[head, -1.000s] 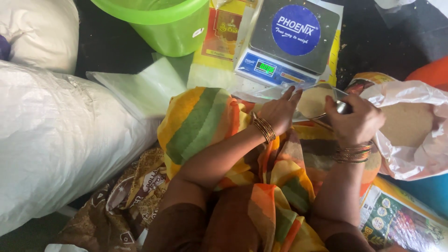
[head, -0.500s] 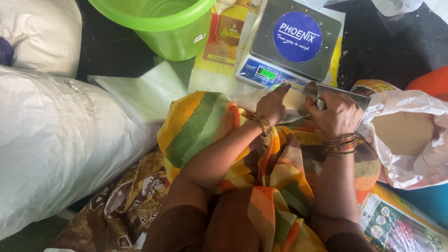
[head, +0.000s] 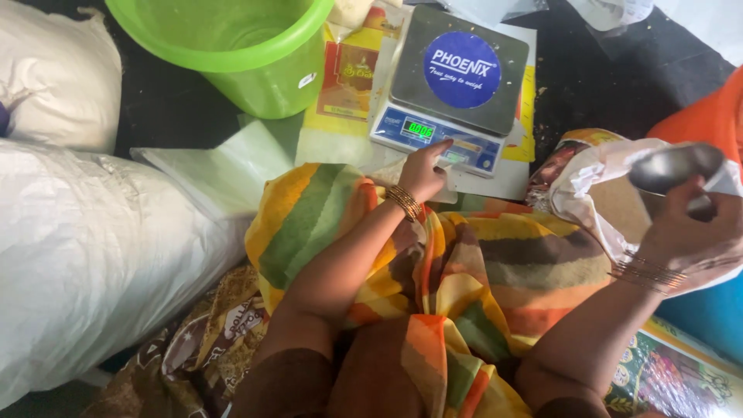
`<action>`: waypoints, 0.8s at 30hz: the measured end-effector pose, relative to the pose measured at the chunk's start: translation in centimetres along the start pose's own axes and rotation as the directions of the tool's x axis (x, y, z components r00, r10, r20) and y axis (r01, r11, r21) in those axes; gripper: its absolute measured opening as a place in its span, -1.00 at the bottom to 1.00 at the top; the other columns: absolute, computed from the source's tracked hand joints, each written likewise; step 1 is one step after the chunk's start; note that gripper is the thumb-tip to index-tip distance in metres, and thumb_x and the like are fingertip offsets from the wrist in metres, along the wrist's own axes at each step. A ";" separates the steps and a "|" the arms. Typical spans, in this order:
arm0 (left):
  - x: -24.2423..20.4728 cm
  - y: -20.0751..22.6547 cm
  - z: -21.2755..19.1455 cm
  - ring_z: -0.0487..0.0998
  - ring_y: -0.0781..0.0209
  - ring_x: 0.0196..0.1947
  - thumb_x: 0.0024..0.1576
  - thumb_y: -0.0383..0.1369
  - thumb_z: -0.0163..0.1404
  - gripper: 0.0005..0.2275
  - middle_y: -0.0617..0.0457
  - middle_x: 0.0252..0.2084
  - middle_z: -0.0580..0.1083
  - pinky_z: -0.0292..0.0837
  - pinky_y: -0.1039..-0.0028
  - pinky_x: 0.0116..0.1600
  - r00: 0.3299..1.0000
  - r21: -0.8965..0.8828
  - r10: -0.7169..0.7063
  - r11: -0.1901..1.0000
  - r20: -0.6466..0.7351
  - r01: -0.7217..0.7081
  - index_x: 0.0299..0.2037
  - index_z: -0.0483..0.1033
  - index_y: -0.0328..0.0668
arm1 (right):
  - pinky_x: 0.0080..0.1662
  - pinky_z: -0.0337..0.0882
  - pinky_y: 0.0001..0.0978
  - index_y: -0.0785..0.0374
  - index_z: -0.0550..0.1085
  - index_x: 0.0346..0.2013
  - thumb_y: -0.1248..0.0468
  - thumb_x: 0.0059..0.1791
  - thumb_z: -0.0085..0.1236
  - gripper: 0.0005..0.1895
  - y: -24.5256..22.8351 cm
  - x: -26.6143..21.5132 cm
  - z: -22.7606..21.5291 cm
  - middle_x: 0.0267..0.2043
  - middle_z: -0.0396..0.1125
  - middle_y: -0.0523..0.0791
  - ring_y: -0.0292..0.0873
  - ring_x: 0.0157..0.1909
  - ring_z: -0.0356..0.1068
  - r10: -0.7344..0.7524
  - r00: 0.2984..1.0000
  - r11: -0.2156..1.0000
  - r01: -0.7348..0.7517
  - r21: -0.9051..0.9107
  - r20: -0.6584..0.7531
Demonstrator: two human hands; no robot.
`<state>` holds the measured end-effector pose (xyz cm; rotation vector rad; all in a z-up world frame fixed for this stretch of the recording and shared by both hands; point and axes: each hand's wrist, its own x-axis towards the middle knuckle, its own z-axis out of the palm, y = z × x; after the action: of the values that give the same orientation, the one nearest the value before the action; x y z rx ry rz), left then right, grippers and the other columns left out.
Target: The person scoops grains from a large sack using a metal scoop and pours them into a clear plastic bag placed on a digital scale. They adjust the amount by hand to reach a target weight, then remove the filled bag and repeat the process with a new bag.
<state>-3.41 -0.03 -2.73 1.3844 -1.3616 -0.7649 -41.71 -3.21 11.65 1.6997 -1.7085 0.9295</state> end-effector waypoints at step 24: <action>-0.8 2.0 -0.1 0.43 0.41 -0.71 0.01 -0.62 -0.07 -0.43 0.00 0.28 0.48 0.41 0.61 -0.55 0.973 -0.001 -0.094 0.995 0.210 0.096 0.28 0.45 0.06 | -0.23 0.31 -0.33 0.36 0.58 -0.29 0.07 0.07 0.42 -0.63 10.5 -6.0 15.4 -0.30 0.42 -0.10 -0.19 -0.31 0.34 0.153 0.732 0.603 -0.601 0.524 0.664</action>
<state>-4.09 1.10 -0.96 1.3984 -1.4575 -1.0045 -50.55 -12.07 -3.38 2.3061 -2.4024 1.5960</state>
